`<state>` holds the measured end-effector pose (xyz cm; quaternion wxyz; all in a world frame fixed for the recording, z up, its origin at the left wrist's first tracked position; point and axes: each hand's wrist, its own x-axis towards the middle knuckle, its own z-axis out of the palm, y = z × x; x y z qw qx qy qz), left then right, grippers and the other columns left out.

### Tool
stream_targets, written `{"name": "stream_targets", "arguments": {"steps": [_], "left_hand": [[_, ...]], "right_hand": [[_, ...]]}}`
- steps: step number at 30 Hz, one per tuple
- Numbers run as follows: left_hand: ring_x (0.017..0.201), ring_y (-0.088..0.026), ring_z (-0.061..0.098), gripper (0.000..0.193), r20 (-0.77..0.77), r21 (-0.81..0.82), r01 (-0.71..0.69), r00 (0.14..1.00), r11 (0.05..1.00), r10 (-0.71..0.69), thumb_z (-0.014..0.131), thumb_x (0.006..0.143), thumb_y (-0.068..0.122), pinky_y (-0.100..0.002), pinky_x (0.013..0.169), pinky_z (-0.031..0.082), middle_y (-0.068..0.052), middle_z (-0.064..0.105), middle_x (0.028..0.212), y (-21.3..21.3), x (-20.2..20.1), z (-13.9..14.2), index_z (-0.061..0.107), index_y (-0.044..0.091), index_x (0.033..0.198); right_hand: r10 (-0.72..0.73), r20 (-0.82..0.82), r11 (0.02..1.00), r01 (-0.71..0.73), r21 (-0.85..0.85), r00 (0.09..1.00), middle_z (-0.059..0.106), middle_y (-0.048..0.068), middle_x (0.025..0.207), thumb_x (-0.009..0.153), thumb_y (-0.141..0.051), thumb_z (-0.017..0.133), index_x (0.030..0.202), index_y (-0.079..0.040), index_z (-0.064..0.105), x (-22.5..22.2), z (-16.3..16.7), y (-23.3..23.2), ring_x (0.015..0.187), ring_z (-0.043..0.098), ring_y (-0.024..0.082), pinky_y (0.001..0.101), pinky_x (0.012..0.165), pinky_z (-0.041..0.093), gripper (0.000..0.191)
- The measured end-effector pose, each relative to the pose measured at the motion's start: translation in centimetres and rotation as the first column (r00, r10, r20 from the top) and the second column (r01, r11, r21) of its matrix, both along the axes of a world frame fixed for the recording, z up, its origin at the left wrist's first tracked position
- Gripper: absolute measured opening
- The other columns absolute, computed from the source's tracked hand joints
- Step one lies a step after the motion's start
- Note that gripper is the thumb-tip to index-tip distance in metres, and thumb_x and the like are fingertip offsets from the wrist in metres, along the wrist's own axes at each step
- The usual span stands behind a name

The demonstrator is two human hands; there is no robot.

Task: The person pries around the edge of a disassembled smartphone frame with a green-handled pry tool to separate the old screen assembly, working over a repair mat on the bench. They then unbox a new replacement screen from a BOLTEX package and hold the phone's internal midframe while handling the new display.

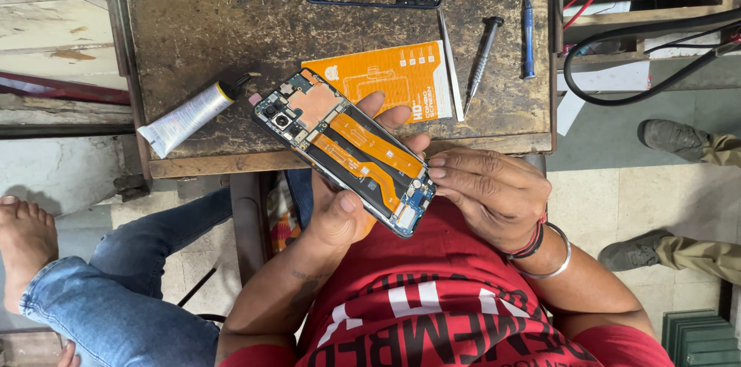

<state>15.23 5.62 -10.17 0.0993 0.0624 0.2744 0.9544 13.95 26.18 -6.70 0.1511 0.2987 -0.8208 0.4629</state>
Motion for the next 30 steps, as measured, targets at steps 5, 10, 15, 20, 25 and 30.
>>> {"name": "stream_targets", "arguments": {"steps": [5,10,15,20,25,30], "left_hand": [[0.142,-0.041,0.053,0.117,0.005,0.01,0.01,1.0,1.0,-0.01,0.09,0.084,0.044,-0.055,0.12,0.049,-0.024,0.042,0.159,0.02,0.11,-0.14,0.019,0.001,0.165],[0.143,-0.041,0.052,0.116,0.01,0.018,0.017,1.0,1.0,-0.018,0.091,0.084,0.043,-0.055,0.122,0.047,-0.023,0.042,0.159,0.04,0.14,-0.26,0.019,0.001,0.165],[0.143,-0.042,0.052,0.116,0.004,0.008,0.009,1.0,1.0,-0.009,0.091,0.084,0.042,-0.056,0.122,0.046,-0.024,0.041,0.159,0.09,0.11,-0.26,0.02,0.001,0.165],[0.144,-0.042,0.051,0.116,-0.003,0.01,0.01,1.0,1.0,-0.01,0.091,0.084,0.042,-0.056,0.124,0.045,-0.025,0.04,0.16,0.12,0.13,-0.31,0.019,0.001,0.165],[0.145,-0.042,0.049,0.115,0.01,0.035,0.013,1.0,0.999,-0.013,0.09,0.085,0.042,-0.056,0.125,0.043,-0.025,0.039,0.161,0.09,0.12,-0.48,0.018,0.001,0.165],[0.146,-0.04,0.049,0.115,0.029,0.059,0.026,0.999,0.998,-0.028,0.09,0.084,0.043,-0.054,0.125,0.043,-0.021,0.04,0.16,0.04,0.08,-0.53,0.018,0.003,0.165]], "right_hand": [[0.003,-0.002,1.0,-0.003,0.008,1.0,0.076,0.012,0.106,0.084,-0.008,0.086,0.106,-0.004,0.075,-0.04,0.08,0.05,0.102,0.078,0.027,0.0332,0.087,0.064,0.025],[-0.003,-0.048,0.998,0.006,0.059,0.999,0.076,0.012,0.106,0.083,-0.009,0.086,0.104,-0.004,0.075,-0.16,0.4,0.02,0.103,0.077,0.027,0.0337,0.087,0.064,0.024],[-0.004,-0.08,0.993,0.014,0.116,0.997,0.075,0.012,0.106,0.083,-0.006,0.086,0.105,-0.003,0.075,-0.19,0.8,0.01,0.103,0.077,0.028,0.0347,0.088,0.064,0.024],[0.003,-0.125,0.989,0.016,0.15,0.992,0.075,0.013,0.107,0.082,-0.004,0.086,0.105,-0.001,0.074,-0.3,0.87,-0.01,0.103,0.076,0.029,0.035,0.089,0.063,0.026],[0.017,-0.147,0.987,0.007,0.158,0.989,0.075,0.014,0.106,0.082,-0.004,0.086,0.104,-0.001,0.074,-0.54,0.63,-0.17,0.102,0.076,0.029,0.0354,0.088,0.063,0.026],[0.035,-0.167,0.988,-0.009,0.154,0.985,0.074,0.014,0.104,0.08,-0.006,0.087,0.102,0.0,0.074,-0.98,0.48,-0.26,0.1,0.076,0.029,0.0367,0.087,0.064,0.026]]}}
